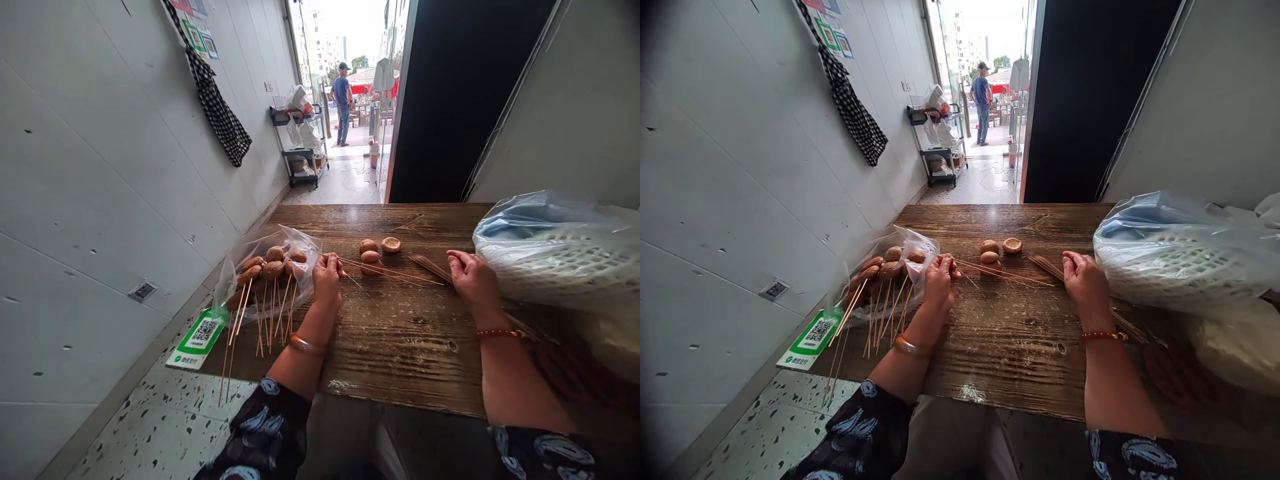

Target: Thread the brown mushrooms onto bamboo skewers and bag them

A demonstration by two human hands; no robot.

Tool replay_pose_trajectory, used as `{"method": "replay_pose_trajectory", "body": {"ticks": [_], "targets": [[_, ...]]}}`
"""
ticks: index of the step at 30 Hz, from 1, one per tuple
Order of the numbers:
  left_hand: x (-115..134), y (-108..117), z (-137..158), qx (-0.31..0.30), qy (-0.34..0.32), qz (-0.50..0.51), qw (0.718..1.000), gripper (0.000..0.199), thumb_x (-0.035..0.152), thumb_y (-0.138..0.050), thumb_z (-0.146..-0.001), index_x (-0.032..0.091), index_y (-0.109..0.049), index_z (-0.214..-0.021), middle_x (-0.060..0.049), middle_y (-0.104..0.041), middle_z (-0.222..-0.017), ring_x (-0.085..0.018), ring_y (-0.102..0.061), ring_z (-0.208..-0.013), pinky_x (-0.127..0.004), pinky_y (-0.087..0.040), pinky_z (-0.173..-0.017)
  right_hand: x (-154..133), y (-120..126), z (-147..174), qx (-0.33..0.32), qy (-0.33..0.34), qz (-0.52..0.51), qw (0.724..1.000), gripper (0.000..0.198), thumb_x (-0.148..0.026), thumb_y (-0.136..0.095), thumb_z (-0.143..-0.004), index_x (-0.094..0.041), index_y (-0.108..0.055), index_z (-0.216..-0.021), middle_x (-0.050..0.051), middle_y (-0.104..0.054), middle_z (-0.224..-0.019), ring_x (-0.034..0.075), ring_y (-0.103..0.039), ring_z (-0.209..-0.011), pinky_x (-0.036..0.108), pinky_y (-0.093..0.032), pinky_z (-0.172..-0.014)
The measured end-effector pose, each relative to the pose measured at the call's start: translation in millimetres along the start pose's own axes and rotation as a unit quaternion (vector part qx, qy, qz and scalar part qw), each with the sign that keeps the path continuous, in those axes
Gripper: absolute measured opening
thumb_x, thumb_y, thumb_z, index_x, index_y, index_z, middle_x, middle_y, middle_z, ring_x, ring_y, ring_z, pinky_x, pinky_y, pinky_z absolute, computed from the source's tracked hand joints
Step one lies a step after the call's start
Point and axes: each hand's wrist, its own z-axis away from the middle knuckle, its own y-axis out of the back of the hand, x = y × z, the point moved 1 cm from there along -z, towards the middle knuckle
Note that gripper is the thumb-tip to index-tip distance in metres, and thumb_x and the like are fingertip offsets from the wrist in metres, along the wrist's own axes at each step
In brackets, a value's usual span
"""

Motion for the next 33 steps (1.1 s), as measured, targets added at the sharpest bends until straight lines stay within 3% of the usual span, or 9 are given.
{"method": "replay_pose_trajectory", "body": {"ticks": [2, 5, 10, 16, 19, 22, 25, 28, 33], "targets": [[-1, -1, 1, -0.013, -0.004, -0.011, 1.0, 0.031, 0.041, -0.068, -0.075, 0.018, -0.047, -0.07, 0.007, -0.048, -0.057, -0.003, -0.04, -0.042, -0.018, -0.037, -0.044, -14, 7, 1, 0.048, -0.015, -0.089, 0.995, 0.041, -0.044, -0.041, -0.095, -0.016, -0.068, -0.111, 0.013, -0.072, -0.099, 0.024, -0.065, -0.082, 0.035, -0.048, -0.07], [-3, -3, 3, -0.038, -0.011, -0.03, 0.999, 0.034, 0.044, -0.068, -0.075, 0.018, -0.048, -0.069, 0.006, -0.048, -0.057, -0.003, -0.041, -0.042, -0.018, -0.036, -0.044, -45, 14, 8, 0.047, 0.012, -0.181, 0.982, 0.041, -0.048, -0.042, -0.095, -0.019, -0.067, -0.111, 0.01, -0.072, -0.102, 0.022, -0.065, -0.086, 0.034, -0.051, -0.074], [-8, -7, 10, -0.099, -0.007, -0.043, 0.994, 0.033, 0.046, -0.069, -0.074, 0.017, -0.052, -0.071, 0.005, -0.049, -0.058, -0.005, -0.042, -0.045, -0.019, -0.037, -0.045, -91, 2, 26, -0.088, 0.183, -0.139, 0.969, 0.032, -0.041, -0.052, -0.093, -0.019, -0.066, -0.113, 0.009, -0.071, -0.106, 0.024, -0.064, -0.099, 0.037, -0.048, -0.089], [-12, -9, 13, -0.173, 0.015, -0.074, 0.982, 0.033, 0.046, -0.067, -0.077, 0.016, -0.055, -0.071, 0.003, -0.054, -0.062, -0.006, -0.046, -0.05, -0.02, -0.04, -0.05, -103, -21, 42, -0.23, 0.203, -0.1, 0.946, 0.027, -0.028, -0.045, -0.097, -0.022, -0.065, -0.114, 0.006, -0.074, -0.106, 0.019, -0.07, -0.09, 0.028, -0.05, -0.077], [-15, -5, 6, -0.157, 0.006, -0.11, 0.981, 0.029, 0.044, -0.066, -0.08, 0.015, -0.063, -0.085, -0.003, -0.063, -0.077, -0.01, -0.056, -0.064, -0.021, -0.046, -0.06, -98, -23, 38, -0.202, 0.157, -0.106, 0.961, 0.028, -0.029, -0.043, -0.096, -0.021, -0.067, -0.107, 0.007, -0.075, -0.1, 0.02, -0.07, -0.086, 0.028, -0.049, -0.072], [-17, 0, -1, -0.105, -0.001, -0.142, 0.984, 0.025, 0.035, -0.068, -0.079, 0.017, -0.064, -0.097, -0.004, -0.065, -0.087, -0.011, -0.06, -0.073, -0.022, -0.048, -0.066, -86, -22, 29, -0.16, 0.069, -0.194, 0.965, 0.033, -0.035, -0.042, -0.095, -0.017, -0.067, -0.105, 0.007, -0.074, -0.08, 0.019, -0.067, -0.069, 0.028, -0.046, -0.063], [-21, 1, 0, -0.119, 0.027, -0.157, 0.98, 0.025, 0.029, -0.069, -0.077, 0.016, -0.062, -0.097, -0.003, -0.064, -0.085, -0.011, -0.061, -0.07, -0.023, -0.049, -0.064, -76, -26, 23, -0.157, -0.028, -0.321, 0.933, 0.041, -0.046, -0.043, -0.093, -0.015, -0.066, -0.104, 0.0, -0.062, -0.058, 0.015, -0.054, -0.048, 0.026, -0.04, -0.049], [-23, -1, 4, -0.168, 0.05, -0.163, 0.971, 0.031, 0.033, -0.068, -0.078, 0.016, -0.059, -0.102, -0.005, -0.063, -0.086, -0.013, -0.062, -0.068, -0.023, -0.048, -0.058, -72, -32, 20, -0.16, -0.11, -0.436, 0.879, 0.044, -0.053, -0.052, -0.085, -0.015, -0.066, -0.099, -0.003, -0.055, -0.052, 0.011, -0.044, -0.042, 0.024, -0.033, -0.043], [-24, 0, -1, -0.108, -0.086, -0.311, 0.94, 0.027, 0.035, -0.056, -0.085, 0.017, -0.06, -0.105, -0.005, -0.06, -0.089, -0.014, -0.059, -0.074, -0.026, -0.048, -0.066, -76, -38, 22, -0.164, -0.157, -0.511, 0.829, 0.044, -0.055, -0.056, -0.078, -0.015, -0.064, -0.094, -0.006, -0.051, -0.052, 0.008, -0.036, -0.038, 0.022, -0.026, -0.039]]}}
